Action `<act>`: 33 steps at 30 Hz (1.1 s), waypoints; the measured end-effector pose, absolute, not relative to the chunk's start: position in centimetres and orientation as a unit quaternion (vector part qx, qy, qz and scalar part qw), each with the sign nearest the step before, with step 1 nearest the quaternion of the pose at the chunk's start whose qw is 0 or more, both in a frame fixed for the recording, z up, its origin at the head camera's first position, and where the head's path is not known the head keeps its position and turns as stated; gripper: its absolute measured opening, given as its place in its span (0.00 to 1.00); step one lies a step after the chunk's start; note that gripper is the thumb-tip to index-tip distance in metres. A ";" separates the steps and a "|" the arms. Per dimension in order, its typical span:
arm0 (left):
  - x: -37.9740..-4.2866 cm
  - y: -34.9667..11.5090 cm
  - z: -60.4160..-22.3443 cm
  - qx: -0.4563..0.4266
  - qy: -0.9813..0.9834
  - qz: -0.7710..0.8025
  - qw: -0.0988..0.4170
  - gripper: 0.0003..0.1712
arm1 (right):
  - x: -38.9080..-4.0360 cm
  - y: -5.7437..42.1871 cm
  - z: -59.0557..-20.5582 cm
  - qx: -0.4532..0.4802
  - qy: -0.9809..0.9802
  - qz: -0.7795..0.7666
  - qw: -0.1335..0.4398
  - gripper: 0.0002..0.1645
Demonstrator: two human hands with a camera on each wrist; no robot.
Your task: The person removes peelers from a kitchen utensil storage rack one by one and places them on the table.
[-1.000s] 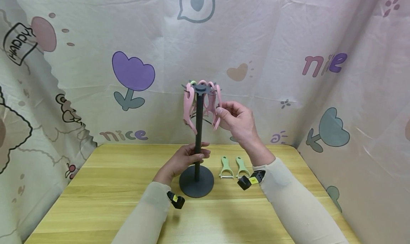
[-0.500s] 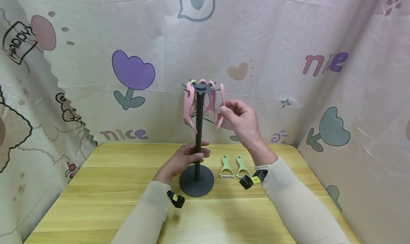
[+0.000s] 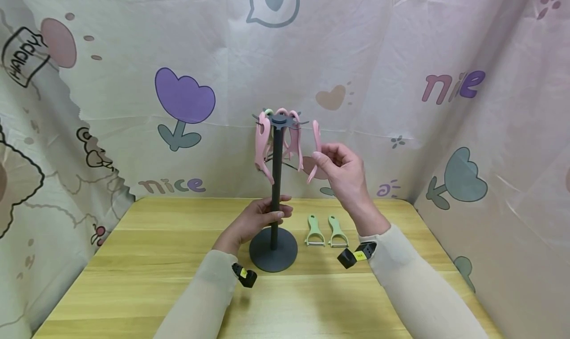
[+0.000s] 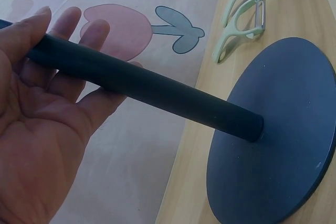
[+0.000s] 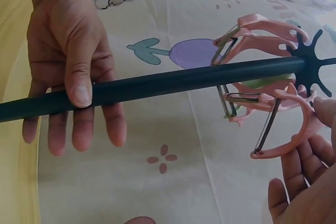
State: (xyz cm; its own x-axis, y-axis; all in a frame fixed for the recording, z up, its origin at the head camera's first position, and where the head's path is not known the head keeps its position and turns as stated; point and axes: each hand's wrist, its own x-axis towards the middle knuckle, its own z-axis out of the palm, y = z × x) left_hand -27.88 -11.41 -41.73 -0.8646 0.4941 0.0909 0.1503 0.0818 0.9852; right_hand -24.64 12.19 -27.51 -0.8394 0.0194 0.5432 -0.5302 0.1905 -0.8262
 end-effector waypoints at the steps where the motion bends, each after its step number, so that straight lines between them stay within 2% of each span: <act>1: -27.9 -11.4 -41.7 0.223 0.722 0.641 0.134 0.26 | -24.6 12.2 -27.6 0.172 -0.739 0.610 0.228 0.17; 13: -27.8 -11.4 -41.9 0.223 0.722 0.642 0.131 0.26 | -24.6 12.5 -29.3 0.183 -0.737 0.600 0.252 0.15; 33: -27.9 -11.4 -41.8 0.226 0.724 0.639 0.128 0.26 | -24.7 13.8 -33.1 0.105 -0.786 0.553 0.257 0.17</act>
State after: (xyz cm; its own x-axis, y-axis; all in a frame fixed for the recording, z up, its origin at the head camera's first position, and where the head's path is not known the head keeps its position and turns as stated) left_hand -27.85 -11.37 -41.78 -0.8649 0.4912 0.1028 0.1632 0.0815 0.9832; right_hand -24.72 13.75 -33.09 -0.8458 0.1201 0.5198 -0.4487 0.3671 -0.8148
